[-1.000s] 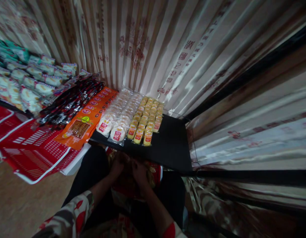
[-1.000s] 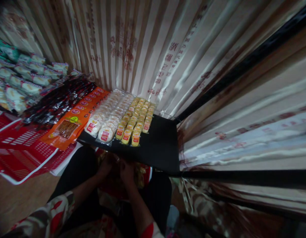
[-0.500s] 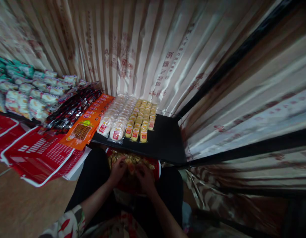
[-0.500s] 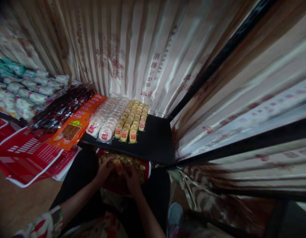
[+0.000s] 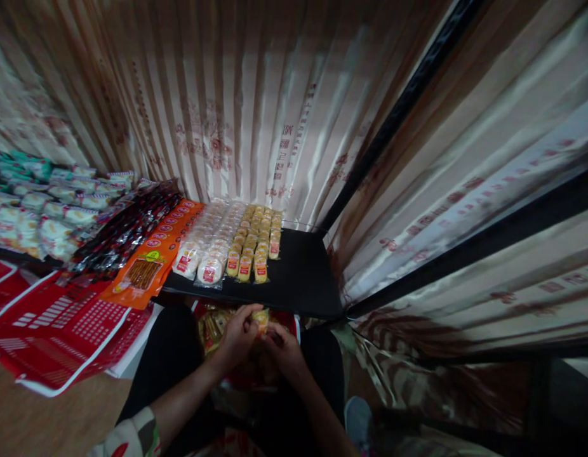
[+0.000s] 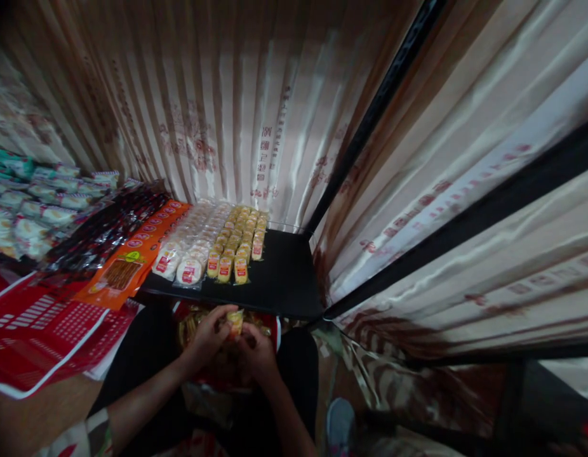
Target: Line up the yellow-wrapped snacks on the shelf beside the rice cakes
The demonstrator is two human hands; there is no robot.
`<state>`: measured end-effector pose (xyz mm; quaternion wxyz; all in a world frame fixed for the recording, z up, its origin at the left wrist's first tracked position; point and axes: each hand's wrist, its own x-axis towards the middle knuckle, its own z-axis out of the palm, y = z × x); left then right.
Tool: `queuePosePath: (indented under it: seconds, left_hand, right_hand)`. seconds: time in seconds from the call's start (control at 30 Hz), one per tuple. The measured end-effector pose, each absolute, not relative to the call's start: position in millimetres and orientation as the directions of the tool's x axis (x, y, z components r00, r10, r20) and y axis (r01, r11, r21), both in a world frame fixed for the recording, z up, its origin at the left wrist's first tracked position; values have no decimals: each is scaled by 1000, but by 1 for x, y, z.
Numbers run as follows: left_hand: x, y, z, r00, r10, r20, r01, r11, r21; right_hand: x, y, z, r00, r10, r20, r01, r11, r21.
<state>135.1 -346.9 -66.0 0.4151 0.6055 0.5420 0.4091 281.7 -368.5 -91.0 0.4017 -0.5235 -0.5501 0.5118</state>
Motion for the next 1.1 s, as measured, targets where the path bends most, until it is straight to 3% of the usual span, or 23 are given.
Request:
queuePosePath:
  seconds: [0.23,0.37,0.63,1.1]
  left_hand:
    - [166,-332,-55,29,946,324,282,-319,905]
    - [181,-327,-48,87,924,372,316,-379,870]
    - [198,-301,-39,85,979,185,462,-203,864]
    - [225,-249,-56,-7,998,-67,341,66,938]
  right_hand:
    - [305,-335,-69,73,995,-65,104,-73,-992]
    - [314,-307,-65,183,983,-6,138,-31,-990]
    - [315,-259,-69,227,973,46,271,-18,-962]
    - [308,-200,-71,203,979,15,592,-110,-798]
